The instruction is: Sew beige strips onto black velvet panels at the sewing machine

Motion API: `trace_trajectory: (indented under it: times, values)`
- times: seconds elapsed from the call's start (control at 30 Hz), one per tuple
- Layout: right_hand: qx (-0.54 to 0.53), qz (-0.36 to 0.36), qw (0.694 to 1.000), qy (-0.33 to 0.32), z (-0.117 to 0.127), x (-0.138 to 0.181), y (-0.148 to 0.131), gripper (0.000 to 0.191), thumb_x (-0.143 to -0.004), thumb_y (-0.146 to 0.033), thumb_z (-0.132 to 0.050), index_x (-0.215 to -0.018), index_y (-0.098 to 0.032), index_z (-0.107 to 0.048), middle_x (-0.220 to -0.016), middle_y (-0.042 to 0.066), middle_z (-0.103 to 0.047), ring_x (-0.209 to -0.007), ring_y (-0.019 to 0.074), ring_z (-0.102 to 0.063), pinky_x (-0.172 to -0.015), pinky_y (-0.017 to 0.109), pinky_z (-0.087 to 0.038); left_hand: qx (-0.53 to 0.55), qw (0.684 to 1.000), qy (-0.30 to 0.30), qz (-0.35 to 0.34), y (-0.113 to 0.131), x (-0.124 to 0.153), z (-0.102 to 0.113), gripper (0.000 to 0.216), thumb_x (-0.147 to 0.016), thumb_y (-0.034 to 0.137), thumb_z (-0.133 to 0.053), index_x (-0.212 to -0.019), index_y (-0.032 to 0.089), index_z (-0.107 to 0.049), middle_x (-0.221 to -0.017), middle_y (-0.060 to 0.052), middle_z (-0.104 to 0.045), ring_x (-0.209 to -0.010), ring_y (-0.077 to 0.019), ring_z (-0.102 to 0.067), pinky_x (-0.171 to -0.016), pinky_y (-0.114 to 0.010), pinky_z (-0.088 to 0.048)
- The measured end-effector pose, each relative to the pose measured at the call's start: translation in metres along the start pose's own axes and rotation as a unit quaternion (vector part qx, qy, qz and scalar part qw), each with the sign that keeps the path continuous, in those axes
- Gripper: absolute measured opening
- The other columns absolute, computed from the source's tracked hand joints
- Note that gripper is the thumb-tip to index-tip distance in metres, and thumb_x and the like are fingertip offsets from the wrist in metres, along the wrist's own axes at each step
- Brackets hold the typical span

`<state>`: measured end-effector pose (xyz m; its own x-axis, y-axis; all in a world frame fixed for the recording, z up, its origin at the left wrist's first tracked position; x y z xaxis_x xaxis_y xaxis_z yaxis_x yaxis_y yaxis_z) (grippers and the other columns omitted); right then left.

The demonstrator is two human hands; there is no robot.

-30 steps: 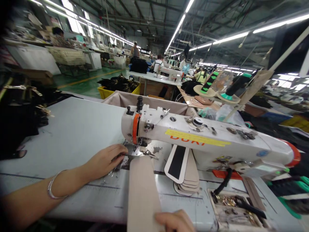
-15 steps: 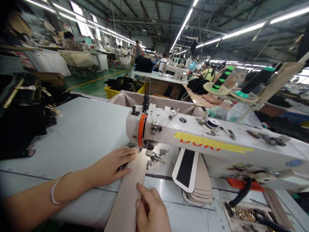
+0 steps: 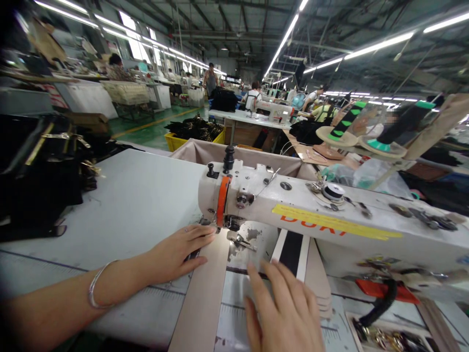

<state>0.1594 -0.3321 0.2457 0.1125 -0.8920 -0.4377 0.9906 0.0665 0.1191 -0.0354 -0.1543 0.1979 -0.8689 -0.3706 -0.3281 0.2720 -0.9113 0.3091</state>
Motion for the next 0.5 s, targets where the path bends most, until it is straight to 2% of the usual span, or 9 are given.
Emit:
trace_trajectory:
  times: [0.07, 0.13, 0.2, 0.27, 0.37, 0.43, 0.5]
  values:
    - [0.060, 0.020, 0.998, -0.014, -0.001, -0.002, 0.028, 0.042, -0.091, -0.035, -0.054, -0.132, -0.031, -0.061, -0.145, 0.009, -0.054, -0.131, 0.0392, -0.049, -0.100, 0.066, -0.044, 0.014, 1.000, -0.001, 0.004, 0.000, 0.001, 0.002, 0.048, -0.094, 0.035, -0.060, -0.138, 0.018, -0.052, -0.147, -0.013, -0.049, -0.132, -0.0304, -0.048, -0.113, -0.048, -0.040]
    - [0.064, 0.026, 0.997, -0.036, -0.008, 0.003, 0.056, 0.033, -0.094, -0.035, -0.049, -0.121, -0.030, -0.068, -0.149, 0.007, -0.050, -0.132, 0.0363, -0.050, -0.101, 0.063, -0.045, 0.036, 0.999, -0.008, 0.013, -0.002, 0.003, 0.005, 0.054, -0.091, 0.036, -0.065, -0.141, 0.019, -0.051, -0.149, -0.013, -0.048, -0.134, -0.0305, -0.047, -0.114, -0.049, -0.039]
    - [0.053, 0.016, 0.998, -0.036, -0.012, 0.009, 0.078, 0.032, -0.096, -0.038, -0.046, -0.112, -0.028, -0.071, -0.146, 0.008, -0.052, -0.126, 0.0328, -0.056, -0.098, 0.056, -0.051, 0.062, 0.998, -0.022, 0.019, -0.007, 0.006, 0.006, 0.069, -0.085, 0.044, -0.073, -0.145, 0.022, -0.048, -0.153, -0.012, -0.044, -0.139, -0.0318, -0.043, -0.117, -0.052, -0.034]
    - [0.048, 0.024, 0.998, -0.009, -0.010, 0.011, 0.084, 0.033, -0.096, -0.041, -0.047, -0.112, -0.026, -0.072, -0.141, 0.009, -0.057, -0.122, 0.0329, -0.058, -0.099, 0.056, -0.052, 0.089, 0.995, -0.037, 0.013, -0.012, 0.009, 0.006, 0.084, -0.076, 0.054, -0.079, -0.148, 0.026, -0.046, -0.156, -0.012, -0.039, -0.143, -0.0333, -0.038, -0.119, -0.054, -0.029]
    - [0.021, 0.087, 0.996, 0.007, -0.010, -0.001, 0.052, 0.032, -0.095, -0.033, -0.051, -0.121, -0.025, -0.067, -0.136, 0.006, -0.061, -0.125, 0.0300, -0.057, -0.105, 0.056, -0.049, 0.109, 0.993, -0.045, 0.001, -0.018, 0.011, 0.006, 0.091, -0.070, 0.061, -0.081, -0.147, 0.029, -0.046, -0.158, -0.012, -0.037, -0.144, -0.0338, -0.036, -0.120, -0.056, -0.027]
    - [-0.029, 0.122, 0.991, -0.040, -0.022, -0.019, 0.016, 0.040, -0.095, -0.019, -0.047, -0.133, -0.023, -0.060, -0.141, 0.005, -0.058, -0.128, 0.0231, -0.056, -0.104, 0.043, -0.053, 0.110, 0.993, -0.044, 0.002, -0.019, 0.010, 0.005, 0.090, -0.069, 0.061, -0.081, -0.146, 0.029, -0.047, -0.157, -0.012, -0.038, -0.144, -0.0334, -0.037, -0.119, -0.055, -0.027]
    - [-0.057, 0.116, 0.987, -0.095, -0.040, -0.037, -0.015, 0.047, -0.095, -0.013, -0.045, -0.140, -0.019, -0.053, -0.148, 0.007, -0.052, -0.133, 0.0228, -0.052, -0.107, 0.042, -0.051, 0.112, 0.993, -0.043, 0.004, -0.019, 0.009, 0.004, 0.090, -0.069, 0.062, -0.081, -0.146, 0.029, -0.048, -0.156, -0.013, -0.039, -0.144, -0.0332, -0.037, -0.119, -0.055, -0.028]
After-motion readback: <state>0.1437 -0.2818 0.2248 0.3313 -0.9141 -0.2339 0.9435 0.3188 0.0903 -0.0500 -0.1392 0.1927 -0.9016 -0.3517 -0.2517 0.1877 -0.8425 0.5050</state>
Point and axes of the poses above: each hand's wrist, its own x-axis away from the middle knuckle, its own z-axis out of the back of the hand, y = z × x, the point moved 4 cm from there along -x, towards the middle knuckle
